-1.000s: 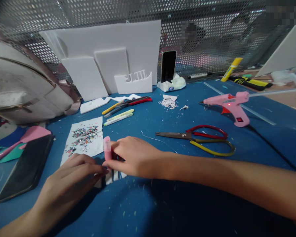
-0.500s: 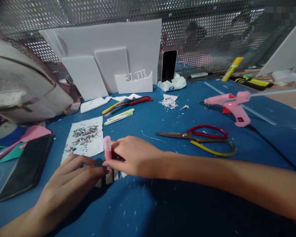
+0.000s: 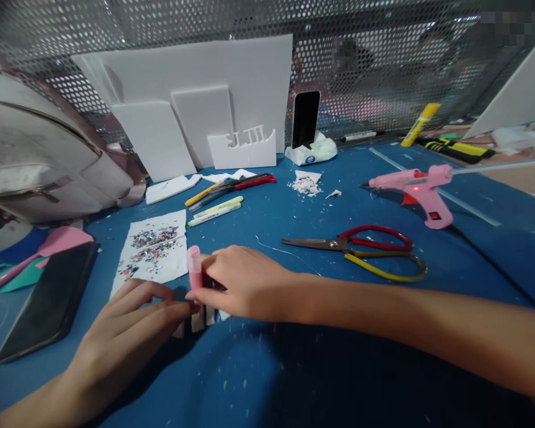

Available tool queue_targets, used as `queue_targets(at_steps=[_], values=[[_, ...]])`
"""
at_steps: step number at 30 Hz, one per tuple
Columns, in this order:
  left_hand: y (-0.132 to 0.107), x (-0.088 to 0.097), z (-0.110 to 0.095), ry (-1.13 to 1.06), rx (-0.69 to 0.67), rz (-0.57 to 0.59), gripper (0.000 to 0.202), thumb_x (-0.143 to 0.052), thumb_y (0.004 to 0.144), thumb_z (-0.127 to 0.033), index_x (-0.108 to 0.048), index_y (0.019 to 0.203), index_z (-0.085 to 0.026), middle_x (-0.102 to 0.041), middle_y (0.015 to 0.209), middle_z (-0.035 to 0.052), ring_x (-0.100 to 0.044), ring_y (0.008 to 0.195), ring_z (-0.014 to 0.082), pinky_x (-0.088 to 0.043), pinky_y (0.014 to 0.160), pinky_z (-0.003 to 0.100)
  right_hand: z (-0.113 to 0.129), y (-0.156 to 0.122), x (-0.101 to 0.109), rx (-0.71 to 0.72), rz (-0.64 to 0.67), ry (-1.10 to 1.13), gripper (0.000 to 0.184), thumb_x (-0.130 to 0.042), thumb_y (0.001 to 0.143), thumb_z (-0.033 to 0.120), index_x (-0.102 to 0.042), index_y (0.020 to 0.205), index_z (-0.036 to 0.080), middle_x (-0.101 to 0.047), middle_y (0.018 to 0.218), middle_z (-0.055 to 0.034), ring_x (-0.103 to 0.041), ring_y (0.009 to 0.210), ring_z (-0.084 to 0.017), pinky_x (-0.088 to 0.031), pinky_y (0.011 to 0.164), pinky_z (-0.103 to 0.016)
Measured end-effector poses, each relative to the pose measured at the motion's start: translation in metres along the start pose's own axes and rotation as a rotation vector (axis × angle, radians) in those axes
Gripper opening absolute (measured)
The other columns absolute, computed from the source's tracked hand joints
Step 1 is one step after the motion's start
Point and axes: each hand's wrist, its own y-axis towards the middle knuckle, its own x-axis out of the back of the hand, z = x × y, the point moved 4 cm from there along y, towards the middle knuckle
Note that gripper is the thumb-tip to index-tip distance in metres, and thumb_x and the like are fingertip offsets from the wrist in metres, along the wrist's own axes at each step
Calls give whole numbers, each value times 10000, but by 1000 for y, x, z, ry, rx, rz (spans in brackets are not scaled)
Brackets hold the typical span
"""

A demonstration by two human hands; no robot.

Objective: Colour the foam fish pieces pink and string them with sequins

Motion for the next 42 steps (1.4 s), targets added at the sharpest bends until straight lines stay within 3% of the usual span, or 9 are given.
queue_targets(at_steps=[7,12,17,22,42], values=[[-4,-2,4,-55,47,50,298,-431,1006,-50,-661,1139,-184,-709,864,49,-587,826,192,-415,718,320,-1,0,0,-1,-9,22,173,-605,963,277,-690,907,138,-732,873,-57,-637,786,-167,-411,696,-266],[-5,3,5,-78,44,10,240,-544,975,-65,-655,1143,-196,-748,999,35,-594,858,186,-409,754,334,-2,0,-1,16,-9,29,208,-594,974,310,-707,937,140,-735,894,-64,-643,806,-174,-412,709,-275],[-12,8,1,42,-27,-29,95,-678,935,-183,-709,1015,-225,-693,800,-1,-528,699,162,-377,671,324,-3,-1,-2,11,-10,31,200,-607,971,310,-712,936,142,-734,890,-54,-643,801,-166,-406,707,-270],[-24,3,-2,126,-130,-14,153,-630,970,-267,-723,1066,-193,-621,698,-12,-506,621,149,-396,643,326,-3,-1,-2,32,-49,29,125,-627,958,262,-693,936,158,-723,907,-24,-640,828,-150,-414,740,-252],[-21,-2,-5,159,-135,31,221,-572,1002,-242,-716,1142,-152,-648,755,16,-460,683,184,-353,686,346,-3,0,-1,-1,1,46,129,-627,964,284,-677,916,176,-692,881,-6,-606,834,-144,-403,747,-242]])
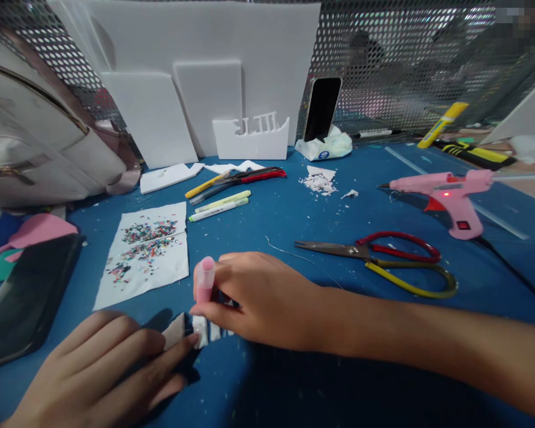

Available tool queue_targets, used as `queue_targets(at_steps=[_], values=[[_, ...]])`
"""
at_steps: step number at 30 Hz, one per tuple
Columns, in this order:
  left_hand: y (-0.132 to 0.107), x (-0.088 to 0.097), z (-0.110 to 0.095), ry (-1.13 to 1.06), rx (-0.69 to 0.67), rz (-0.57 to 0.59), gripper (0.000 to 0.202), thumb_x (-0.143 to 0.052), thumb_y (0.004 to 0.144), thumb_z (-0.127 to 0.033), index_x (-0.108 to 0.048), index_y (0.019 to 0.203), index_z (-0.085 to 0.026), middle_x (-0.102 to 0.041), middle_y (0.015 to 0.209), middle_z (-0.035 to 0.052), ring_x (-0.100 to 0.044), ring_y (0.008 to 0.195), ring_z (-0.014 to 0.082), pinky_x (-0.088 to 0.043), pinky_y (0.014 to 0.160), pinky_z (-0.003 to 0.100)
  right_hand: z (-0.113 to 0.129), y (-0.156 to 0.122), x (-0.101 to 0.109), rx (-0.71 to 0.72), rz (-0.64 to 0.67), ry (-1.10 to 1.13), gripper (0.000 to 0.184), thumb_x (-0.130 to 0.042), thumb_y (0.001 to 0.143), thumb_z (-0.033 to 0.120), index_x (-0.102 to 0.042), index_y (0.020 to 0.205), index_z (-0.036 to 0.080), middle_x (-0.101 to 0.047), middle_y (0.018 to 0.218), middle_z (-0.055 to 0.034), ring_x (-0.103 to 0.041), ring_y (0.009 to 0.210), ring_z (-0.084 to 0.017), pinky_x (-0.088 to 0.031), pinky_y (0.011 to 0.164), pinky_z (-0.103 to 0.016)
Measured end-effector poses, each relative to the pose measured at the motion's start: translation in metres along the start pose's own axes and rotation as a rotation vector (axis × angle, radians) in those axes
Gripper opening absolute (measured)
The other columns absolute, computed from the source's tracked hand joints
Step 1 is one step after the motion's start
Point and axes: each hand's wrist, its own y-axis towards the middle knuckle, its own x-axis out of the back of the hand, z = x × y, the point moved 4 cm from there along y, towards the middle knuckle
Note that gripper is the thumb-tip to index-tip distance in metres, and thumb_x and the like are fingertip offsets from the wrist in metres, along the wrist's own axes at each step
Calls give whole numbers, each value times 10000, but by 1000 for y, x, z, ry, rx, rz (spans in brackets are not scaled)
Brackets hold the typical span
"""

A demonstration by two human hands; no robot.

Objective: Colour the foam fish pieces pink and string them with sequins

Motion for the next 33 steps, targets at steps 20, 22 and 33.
queue_targets(at_steps=[20,22,33], values=[[6,3,2,-8,28,-49,229,-544,1019,-240,-742,1072,-140,-655,748,18,-459,677,178,-352,674,329,1,0,0,4,4,-3,128,-614,972,281,-673,939,173,-685,899,5,-597,850,-135,-395,763,-243],[7,4,2,-5,22,-38,228,-548,1018,-248,-745,1060,-140,-657,739,15,-462,664,173,-354,665,327,0,0,0,0,3,-7,129,-615,972,285,-674,938,176,-684,893,5,-596,848,-138,-394,758,-246],[13,9,0,10,-3,-59,238,-537,1025,-258,-748,999,-151,-665,682,-11,-485,602,153,-359,616,313,0,0,-2,-1,12,-18,141,-610,973,298,-674,936,178,-684,888,-1,-602,846,-144,-397,760,-249]])
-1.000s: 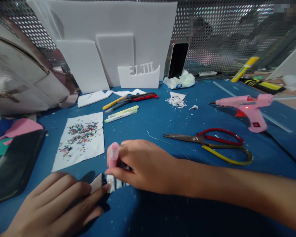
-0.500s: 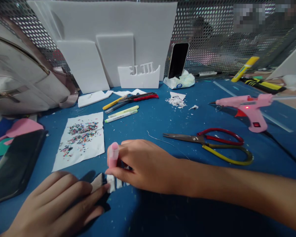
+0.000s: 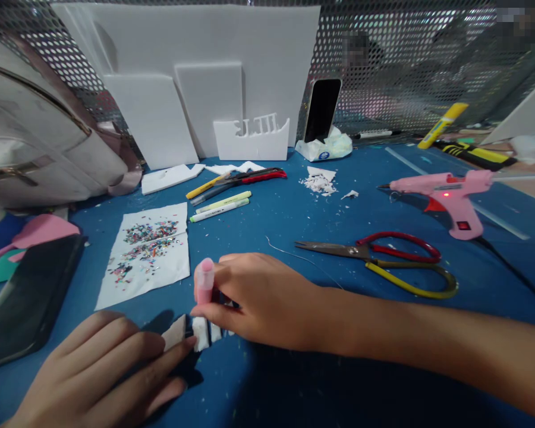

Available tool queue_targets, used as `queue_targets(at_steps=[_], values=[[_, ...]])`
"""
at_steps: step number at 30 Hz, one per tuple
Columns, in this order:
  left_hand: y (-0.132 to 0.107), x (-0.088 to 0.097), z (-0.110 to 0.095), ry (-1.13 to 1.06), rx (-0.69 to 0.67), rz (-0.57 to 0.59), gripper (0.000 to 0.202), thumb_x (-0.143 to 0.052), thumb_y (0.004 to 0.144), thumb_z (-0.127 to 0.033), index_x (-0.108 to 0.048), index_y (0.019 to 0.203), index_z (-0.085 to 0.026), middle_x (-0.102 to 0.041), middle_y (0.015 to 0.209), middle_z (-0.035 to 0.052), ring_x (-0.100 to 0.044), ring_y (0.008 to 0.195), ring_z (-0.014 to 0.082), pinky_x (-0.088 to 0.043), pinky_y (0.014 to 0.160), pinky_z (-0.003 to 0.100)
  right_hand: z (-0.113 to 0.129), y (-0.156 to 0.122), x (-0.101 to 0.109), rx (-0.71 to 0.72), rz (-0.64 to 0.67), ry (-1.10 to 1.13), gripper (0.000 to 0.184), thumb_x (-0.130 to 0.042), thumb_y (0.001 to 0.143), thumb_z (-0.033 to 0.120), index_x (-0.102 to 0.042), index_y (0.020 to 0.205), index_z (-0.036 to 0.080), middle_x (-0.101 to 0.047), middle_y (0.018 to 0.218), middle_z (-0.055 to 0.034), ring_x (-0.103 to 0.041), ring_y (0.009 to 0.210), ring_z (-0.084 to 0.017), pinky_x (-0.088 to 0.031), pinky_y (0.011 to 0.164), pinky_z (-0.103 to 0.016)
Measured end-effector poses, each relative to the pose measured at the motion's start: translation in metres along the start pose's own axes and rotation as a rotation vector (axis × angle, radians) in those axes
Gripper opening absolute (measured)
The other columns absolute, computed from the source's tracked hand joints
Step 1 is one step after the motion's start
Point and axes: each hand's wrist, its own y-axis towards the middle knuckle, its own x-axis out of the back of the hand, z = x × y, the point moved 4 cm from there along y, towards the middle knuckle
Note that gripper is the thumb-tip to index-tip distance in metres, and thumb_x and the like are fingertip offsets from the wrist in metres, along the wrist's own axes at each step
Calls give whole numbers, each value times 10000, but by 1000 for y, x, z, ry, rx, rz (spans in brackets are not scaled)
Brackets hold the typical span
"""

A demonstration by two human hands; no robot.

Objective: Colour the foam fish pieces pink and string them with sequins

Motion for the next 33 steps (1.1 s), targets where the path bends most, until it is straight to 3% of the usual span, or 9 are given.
queue_targets(at_steps=[17,33], values=[[0,0,1,-27,13,-27,216,-559,1013,-244,-748,977,-144,-672,707,1,-497,618,155,-361,614,317,0,0,1,-7,12,-8,142,-617,968,308,-676,939,182,-682,880,-8,-604,847,-151,-398,755,-254],[-13,-13,6,-127,141,34,233,-536,1026,-276,-714,1131,-169,-651,840,24,-506,723,168,-358,683,319,2,1,1,-23,34,-43,147,-602,974,296,-674,923,179,-665,851,-29,-590,818,-167,-403,737,-270]])
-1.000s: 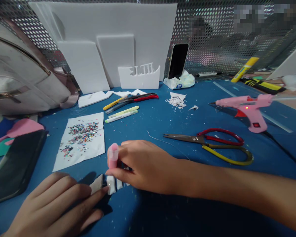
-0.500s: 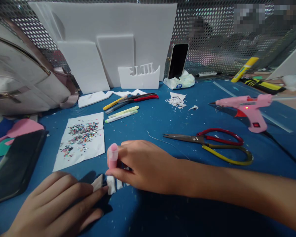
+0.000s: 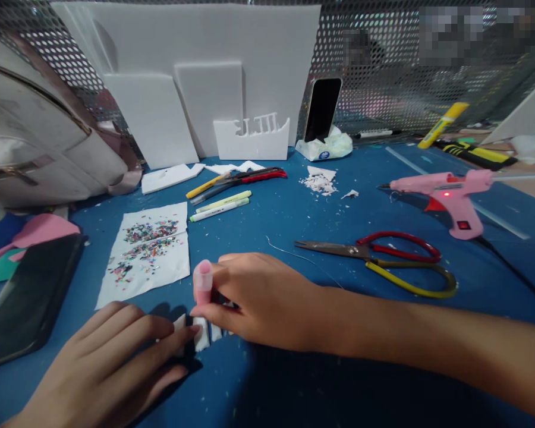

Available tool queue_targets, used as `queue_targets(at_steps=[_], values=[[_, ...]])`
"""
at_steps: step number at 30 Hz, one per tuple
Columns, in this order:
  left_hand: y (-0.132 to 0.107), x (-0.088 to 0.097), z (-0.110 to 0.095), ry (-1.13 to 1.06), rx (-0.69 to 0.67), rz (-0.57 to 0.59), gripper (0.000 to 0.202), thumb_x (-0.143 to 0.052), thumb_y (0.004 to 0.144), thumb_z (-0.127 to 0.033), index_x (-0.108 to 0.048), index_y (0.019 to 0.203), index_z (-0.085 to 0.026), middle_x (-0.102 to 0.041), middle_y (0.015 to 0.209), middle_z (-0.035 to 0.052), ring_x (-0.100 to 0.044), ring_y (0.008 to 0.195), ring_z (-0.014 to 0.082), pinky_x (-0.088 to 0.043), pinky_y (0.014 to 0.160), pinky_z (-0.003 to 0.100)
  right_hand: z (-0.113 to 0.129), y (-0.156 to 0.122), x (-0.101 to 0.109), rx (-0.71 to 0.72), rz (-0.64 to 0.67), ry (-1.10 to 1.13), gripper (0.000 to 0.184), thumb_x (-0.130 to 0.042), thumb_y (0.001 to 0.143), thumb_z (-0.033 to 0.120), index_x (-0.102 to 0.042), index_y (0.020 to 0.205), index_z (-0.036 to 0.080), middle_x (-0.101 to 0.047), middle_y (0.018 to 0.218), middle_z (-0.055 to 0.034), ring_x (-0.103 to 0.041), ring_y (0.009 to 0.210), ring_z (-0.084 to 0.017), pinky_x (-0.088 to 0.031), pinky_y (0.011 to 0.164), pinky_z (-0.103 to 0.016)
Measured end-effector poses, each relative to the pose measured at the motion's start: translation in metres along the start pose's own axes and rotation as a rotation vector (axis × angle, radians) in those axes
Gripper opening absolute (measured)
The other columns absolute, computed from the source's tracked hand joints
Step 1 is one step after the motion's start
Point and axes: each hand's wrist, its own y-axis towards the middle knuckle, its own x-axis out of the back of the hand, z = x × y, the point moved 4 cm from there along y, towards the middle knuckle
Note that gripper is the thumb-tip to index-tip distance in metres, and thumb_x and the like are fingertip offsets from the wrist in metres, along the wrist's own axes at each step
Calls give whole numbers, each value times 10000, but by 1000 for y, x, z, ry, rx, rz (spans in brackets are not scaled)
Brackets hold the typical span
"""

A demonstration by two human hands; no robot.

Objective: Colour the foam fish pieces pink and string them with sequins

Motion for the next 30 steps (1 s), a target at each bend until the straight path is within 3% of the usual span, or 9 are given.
queue_targets(at_steps=[11,14,17,30], values=[[6,6,5,-71,40,24,162,-576,1002,-217,-689,1109,-173,-680,884,21,-524,738,171,-359,680,319,-1,-1,-1,9,-3,-9,146,-600,975,296,-672,919,182,-667,849,-28,-597,836,-167,-403,743,-263],[4,7,8,-102,80,-9,48,-650,958,-197,-641,984,-158,-678,914,28,-550,775,165,-378,703,318,-1,0,0,5,-4,2,151,-608,971,305,-671,909,181,-668,856,-28,-599,832,-166,-407,745,-262],[2,9,9,-135,107,-38,107,-664,946,-173,-586,874,-161,-669,890,23,-561,764,151,-395,704,311,-1,0,0,-2,0,-3,157,-613,969,319,-670,909,185,-663,852,-25,-599,825,-167,-404,737,-264],[3,15,7,-249,65,-14,171,-601,932,-47,-636,813,-165,-720,870,10,-574,702,149,-388,637,325,3,-1,6,37,-60,37,125,-626,962,271,-686,923,169,-700,899,-14,-612,837,-143,-419,744,-256]])
